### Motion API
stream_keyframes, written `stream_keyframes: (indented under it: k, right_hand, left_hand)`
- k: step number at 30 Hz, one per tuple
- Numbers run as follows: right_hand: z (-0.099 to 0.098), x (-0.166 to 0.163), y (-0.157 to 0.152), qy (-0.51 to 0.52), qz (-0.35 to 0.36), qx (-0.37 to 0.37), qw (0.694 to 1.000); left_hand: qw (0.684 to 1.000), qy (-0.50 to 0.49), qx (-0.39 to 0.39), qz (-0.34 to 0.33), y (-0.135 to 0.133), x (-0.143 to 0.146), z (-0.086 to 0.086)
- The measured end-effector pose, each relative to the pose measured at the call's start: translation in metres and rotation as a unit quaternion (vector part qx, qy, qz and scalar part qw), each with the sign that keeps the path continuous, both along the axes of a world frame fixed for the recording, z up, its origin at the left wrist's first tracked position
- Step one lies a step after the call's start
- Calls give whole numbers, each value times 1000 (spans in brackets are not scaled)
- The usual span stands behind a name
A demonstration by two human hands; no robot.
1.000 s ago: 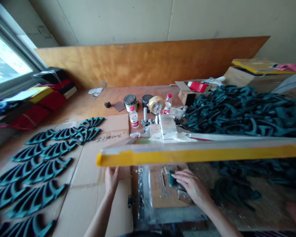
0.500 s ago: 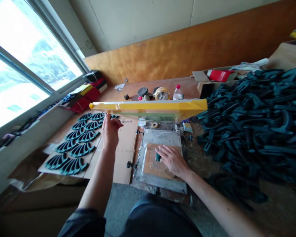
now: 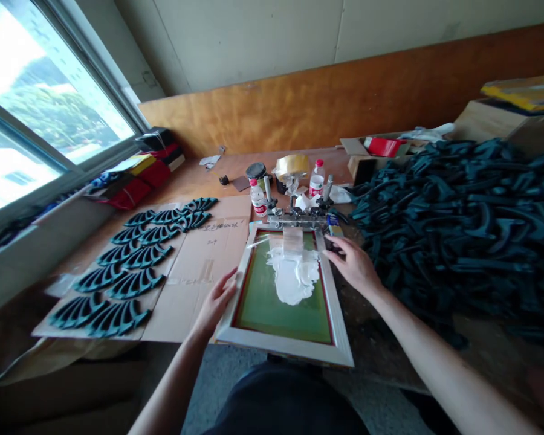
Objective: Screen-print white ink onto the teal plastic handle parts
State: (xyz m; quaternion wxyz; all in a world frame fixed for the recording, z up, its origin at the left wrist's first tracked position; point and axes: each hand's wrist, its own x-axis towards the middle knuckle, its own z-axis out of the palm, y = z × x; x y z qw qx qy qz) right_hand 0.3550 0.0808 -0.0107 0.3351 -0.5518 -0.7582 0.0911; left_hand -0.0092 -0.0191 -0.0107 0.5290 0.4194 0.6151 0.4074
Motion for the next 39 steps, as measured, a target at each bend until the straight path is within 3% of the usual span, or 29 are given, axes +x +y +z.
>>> stream_keyframes:
  k: [3, 6, 9, 12, 15, 17, 19, 22, 24, 27, 29, 32, 36, 39]
  right_hand:
    - [19, -48, 21, -112, 39, 72, 990]
    - [19, -86, 26, -228, 81, 25, 970]
    - [4, -93, 9, -255, 104, -45, 960]
    - [-7, -79, -24, -233, 185, -29, 954]
    - [-2, -63, -48, -212, 296, -14, 931]
    - [6, -60, -50, -205, 330, -39, 921]
    - [8, -64, -46, -189, 308, -51, 931]
    - [-2, -71, -48, -160, 247, 13, 956]
    - [-13, -71, -58, -150, 251, 63, 954]
    - [-15, -65, -65, -147, 288, 54, 945]
    - [-5, -67, -54, -149, 281, 25, 948]
    - [19, -80, -15, -150, 206, 12, 967]
    - [48, -72, 35, -145, 76, 21, 986]
    - [43, -35, 38, -69, -35, 21, 997]
  left_hand:
    - [992, 124, -20, -13, 2, 2, -44]
    - [971, 236, -28, -38, 6, 4, -61]
    - [959, 274, -41, -68, 8, 4, -60]
    - [952, 293, -49, -81, 8, 2, -56]
    - [953, 290, -46, -78, 8, 2, -57]
    - [957, 277, -42, -71, 7, 2, -60]
    - [963, 259, -37, -62, 7, 2, -62]
    - [971, 233, -33, -48, 6, 1, -63]
    - [976, 212, -31, -34, 6, 1, -64]
    - [984, 175, -29, -11, 5, 1, -64]
    - [989, 146, -30, -2, 5, 2, -59]
    - [996, 84, -32, 2, 4, 0, -41]
    - [999, -38, -26, 0, 8, -2, 5]
    - [996, -75, 29, 35, 23, 3, 46]
